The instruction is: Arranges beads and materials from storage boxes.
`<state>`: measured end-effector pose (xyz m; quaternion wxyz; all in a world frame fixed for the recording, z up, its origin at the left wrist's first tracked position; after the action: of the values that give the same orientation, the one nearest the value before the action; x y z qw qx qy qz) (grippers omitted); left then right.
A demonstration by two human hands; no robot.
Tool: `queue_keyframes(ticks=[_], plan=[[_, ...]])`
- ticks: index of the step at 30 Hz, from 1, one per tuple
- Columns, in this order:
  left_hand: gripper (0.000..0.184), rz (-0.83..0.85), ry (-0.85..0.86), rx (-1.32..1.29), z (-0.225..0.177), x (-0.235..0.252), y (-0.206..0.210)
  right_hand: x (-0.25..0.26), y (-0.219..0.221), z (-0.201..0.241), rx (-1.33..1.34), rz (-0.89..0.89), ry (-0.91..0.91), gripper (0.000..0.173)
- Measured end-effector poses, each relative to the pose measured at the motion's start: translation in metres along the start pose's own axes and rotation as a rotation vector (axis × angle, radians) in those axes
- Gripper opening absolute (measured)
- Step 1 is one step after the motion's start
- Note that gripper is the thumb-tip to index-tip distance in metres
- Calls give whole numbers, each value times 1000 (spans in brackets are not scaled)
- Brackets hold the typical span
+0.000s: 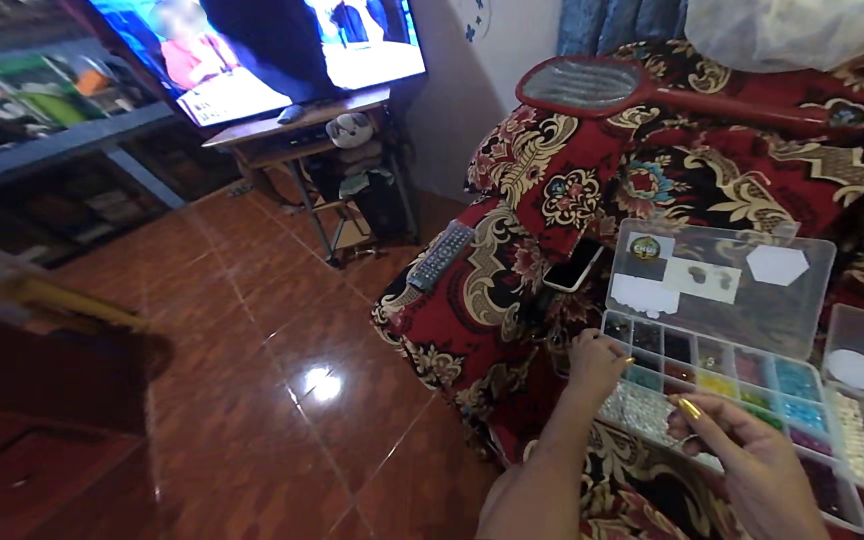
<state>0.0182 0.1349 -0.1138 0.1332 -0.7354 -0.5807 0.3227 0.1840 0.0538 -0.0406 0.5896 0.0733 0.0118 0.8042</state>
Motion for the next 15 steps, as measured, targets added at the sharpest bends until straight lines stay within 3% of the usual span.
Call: queue_keyframes(ticks=[10,13,15], plan=[[26,-52,1,-63,2,0,-3,0,-4,-3,0,-20,-2,16],[23,-166,11,-54,-10,-9,-16,-1,-7,-3,21,-39,-3,17],[22,-269,112,-96,-26,-20,-28,-2,-9,-2,32,-66,-22,17]])
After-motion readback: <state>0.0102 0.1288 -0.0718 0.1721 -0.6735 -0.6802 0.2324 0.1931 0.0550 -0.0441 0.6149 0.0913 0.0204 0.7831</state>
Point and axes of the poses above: each hand's wrist, its own x-axis towards the middle knuckle, its own y-axis out of the palm, z = x × y, the point moved 9 cm from there along x, towards the middle knuckle, and after that the axes turned 10 degrees about z, right-handed, at the moved point
